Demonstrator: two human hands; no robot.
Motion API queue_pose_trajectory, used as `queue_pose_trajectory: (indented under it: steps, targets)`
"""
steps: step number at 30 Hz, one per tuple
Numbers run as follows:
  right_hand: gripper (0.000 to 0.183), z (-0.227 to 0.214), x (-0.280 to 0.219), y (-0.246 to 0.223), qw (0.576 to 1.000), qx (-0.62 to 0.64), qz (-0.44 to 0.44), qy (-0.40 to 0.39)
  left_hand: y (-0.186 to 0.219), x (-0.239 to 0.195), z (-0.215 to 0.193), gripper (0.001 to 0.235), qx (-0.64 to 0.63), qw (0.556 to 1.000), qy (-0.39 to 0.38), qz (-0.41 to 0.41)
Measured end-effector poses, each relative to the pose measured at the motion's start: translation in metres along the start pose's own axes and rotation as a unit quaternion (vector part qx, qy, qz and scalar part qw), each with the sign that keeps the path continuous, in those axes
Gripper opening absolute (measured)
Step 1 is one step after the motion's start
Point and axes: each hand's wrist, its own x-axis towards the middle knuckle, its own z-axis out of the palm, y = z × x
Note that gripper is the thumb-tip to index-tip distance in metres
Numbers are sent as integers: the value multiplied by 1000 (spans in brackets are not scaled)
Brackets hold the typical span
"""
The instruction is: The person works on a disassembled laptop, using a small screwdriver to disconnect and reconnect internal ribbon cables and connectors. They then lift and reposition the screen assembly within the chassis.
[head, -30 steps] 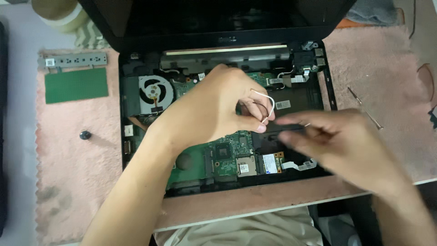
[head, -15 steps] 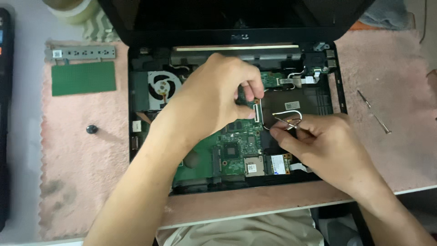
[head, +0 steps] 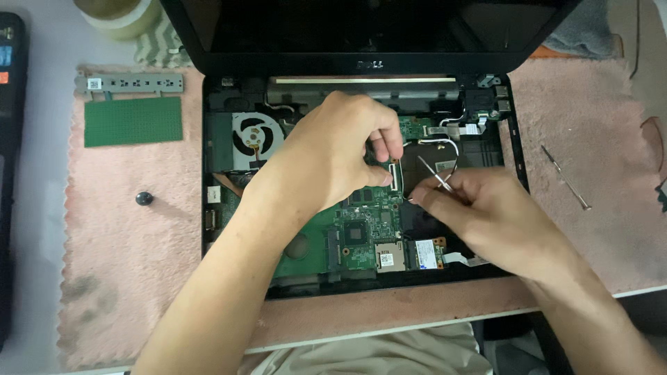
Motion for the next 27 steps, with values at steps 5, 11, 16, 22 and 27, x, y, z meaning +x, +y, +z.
queue_pose_trajectory:
  steps: [5,11,16,22,27]
  targets:
    - [28,1,3,-26,995,11,103,12,2,1,0,27,-1,1000,-9,-12]
    - [26,-5,11,2,977,197,71,-36,9,-3,-4,26,-4,999,-25,-36]
    - [26,-10,10,-37,982,171,53,59,4,0,-3,28,3,1000,-16,-19]
    - [26,-17,30,-19,965,254,16,61,2,-1,-2,33,6,1000,26,8]
    - [22,-14,37,-14,952,303,-19,25,4,3,2,13,-13,994,60,93]
